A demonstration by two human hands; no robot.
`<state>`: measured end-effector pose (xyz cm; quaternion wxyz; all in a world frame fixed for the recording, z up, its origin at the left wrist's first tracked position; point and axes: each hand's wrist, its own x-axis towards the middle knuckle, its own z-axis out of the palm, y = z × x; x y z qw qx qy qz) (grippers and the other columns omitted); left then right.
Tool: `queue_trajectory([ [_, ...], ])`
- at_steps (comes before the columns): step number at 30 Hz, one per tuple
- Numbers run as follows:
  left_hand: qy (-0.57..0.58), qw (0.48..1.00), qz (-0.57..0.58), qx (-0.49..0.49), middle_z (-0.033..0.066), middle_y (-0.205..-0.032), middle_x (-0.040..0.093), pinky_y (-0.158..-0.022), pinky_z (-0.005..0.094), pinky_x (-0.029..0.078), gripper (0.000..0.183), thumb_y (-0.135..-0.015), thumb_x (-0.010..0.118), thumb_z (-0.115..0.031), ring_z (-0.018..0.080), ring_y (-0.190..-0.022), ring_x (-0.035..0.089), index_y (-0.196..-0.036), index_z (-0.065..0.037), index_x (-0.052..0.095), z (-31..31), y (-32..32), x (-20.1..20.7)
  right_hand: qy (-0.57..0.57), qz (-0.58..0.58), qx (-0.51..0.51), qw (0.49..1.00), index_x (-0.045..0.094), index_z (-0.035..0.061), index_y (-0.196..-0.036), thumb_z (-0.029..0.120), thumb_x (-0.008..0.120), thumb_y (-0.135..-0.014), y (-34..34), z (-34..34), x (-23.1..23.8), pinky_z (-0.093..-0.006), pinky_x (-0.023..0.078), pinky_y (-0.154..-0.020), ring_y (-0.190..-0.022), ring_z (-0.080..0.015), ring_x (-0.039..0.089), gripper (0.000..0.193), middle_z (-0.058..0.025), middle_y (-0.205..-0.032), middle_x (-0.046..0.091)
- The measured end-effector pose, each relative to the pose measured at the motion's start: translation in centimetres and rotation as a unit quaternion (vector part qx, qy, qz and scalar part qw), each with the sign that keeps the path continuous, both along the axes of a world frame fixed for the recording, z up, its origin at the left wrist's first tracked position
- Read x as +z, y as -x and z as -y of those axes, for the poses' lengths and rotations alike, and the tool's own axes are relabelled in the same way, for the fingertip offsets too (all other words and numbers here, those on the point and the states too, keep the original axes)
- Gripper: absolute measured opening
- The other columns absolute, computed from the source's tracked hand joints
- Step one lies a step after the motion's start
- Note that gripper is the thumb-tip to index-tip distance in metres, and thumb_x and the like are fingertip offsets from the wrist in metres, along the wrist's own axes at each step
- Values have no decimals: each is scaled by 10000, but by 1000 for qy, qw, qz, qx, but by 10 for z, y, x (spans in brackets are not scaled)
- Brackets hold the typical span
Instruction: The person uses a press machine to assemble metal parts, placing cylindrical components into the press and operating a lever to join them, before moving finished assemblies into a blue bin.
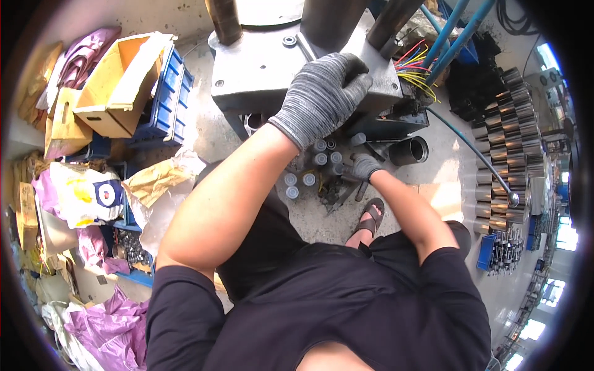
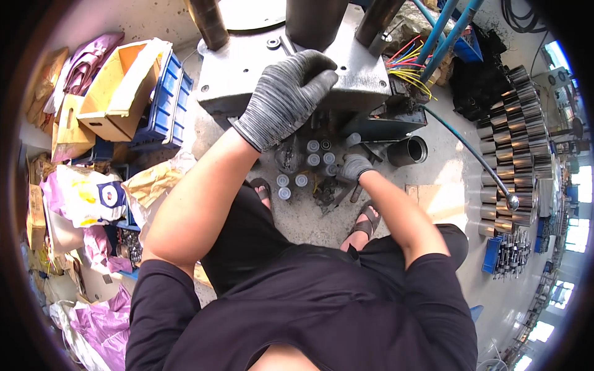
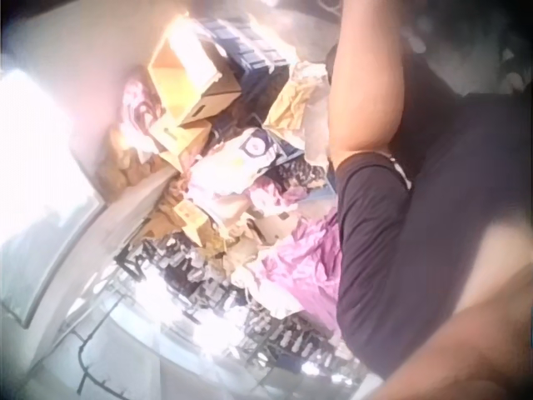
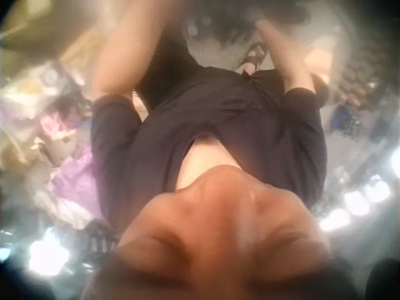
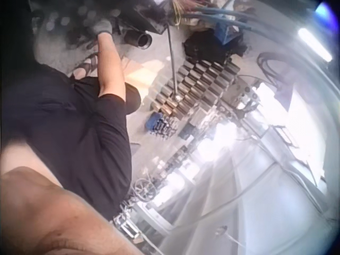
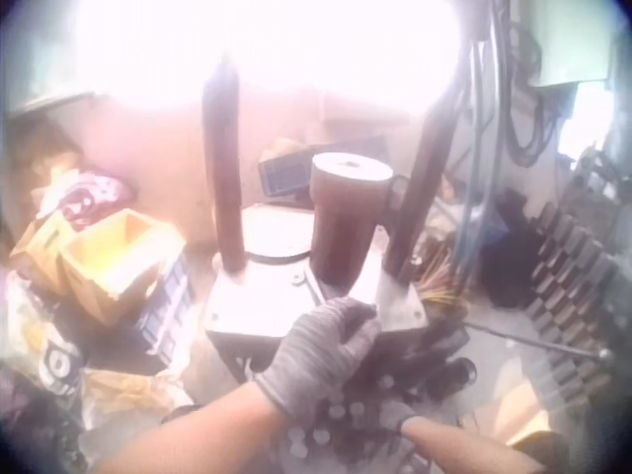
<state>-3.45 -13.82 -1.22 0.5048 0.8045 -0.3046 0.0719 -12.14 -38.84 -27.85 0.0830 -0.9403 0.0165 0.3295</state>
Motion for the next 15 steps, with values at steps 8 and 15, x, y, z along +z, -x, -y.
queue_trajectory([
  [8,-67,996,52,33,171,-989,741,-867,421,560,287,-950,671,-305,329,-928,716,-1060,-45,720,-9,-51,-22,-3,110,-161,981,654,37,-1301,685,706,-754,9,-35,-93,-453,494,-1023,-1199,-396,634,849,-248,-1293,666],
  [15,-103,994,16,42,155,-999,737,-881,428,559,308,-967,646,-341,308,-947,715,-1066,-60,722,-15,-65,-33,-160,167,-297,926,713,4,-1170,481,778,-813,41,-23,-126,-413,538,-920,-1100,-338,696,599,-209,-1150,742],
])
